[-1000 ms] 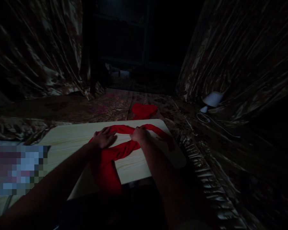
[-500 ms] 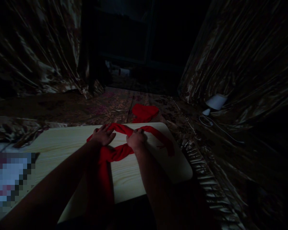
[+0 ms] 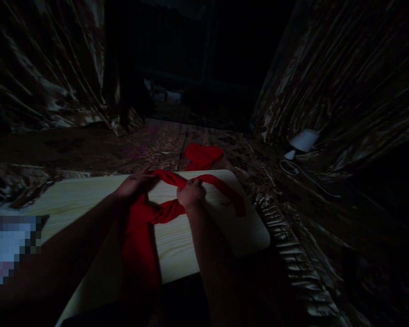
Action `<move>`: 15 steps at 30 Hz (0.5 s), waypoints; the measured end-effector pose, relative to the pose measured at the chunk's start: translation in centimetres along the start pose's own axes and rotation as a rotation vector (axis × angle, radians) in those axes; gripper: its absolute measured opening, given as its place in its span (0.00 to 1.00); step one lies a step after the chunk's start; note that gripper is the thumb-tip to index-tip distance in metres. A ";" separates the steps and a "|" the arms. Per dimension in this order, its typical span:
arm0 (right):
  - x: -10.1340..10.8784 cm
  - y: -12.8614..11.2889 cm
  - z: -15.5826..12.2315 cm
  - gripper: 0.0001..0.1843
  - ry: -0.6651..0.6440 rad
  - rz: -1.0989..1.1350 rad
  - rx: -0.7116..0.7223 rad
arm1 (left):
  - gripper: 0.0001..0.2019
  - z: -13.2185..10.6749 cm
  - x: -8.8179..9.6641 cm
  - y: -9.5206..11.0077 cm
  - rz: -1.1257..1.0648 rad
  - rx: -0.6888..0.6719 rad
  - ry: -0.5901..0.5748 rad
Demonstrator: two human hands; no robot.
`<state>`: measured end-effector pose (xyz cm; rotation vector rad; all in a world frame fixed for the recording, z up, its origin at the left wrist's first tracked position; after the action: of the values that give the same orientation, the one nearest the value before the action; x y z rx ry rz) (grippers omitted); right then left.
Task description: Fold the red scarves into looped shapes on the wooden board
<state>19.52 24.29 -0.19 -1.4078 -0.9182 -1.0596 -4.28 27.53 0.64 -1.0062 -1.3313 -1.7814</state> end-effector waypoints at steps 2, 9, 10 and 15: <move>-0.3 0.0 0.1 0.40 -0.010 0.017 0.005 | 0.24 -2.6 1.7 -1.9 -0.193 0.159 0.121; -0.2 0.2 0.6 0.40 0.044 0.053 0.039 | 0.28 -14.5 1.7 -1.3 -0.213 0.289 0.253; -0.1 0.4 0.7 0.41 0.037 0.062 0.045 | 0.29 -15.4 1.7 -0.5 -0.154 0.236 0.258; 2.3 2.6 -0.6 0.32 0.119 0.237 0.146 | 0.28 -16.6 1.9 1.5 0.048 0.135 0.277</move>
<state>22.62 23.35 1.24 -1.2830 -0.7081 -0.8703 -6.79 10.96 0.04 -0.6842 -1.2237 -1.6992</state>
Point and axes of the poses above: each hand's wrist, its own z-axis towards the middle knuckle, its own x-axis out of the back of the hand, y = z × x, the point moved 10 cm from there along z, towards the middle knuckle, and after that the axes turned 6 degrees about z, right-handed, at the moved point
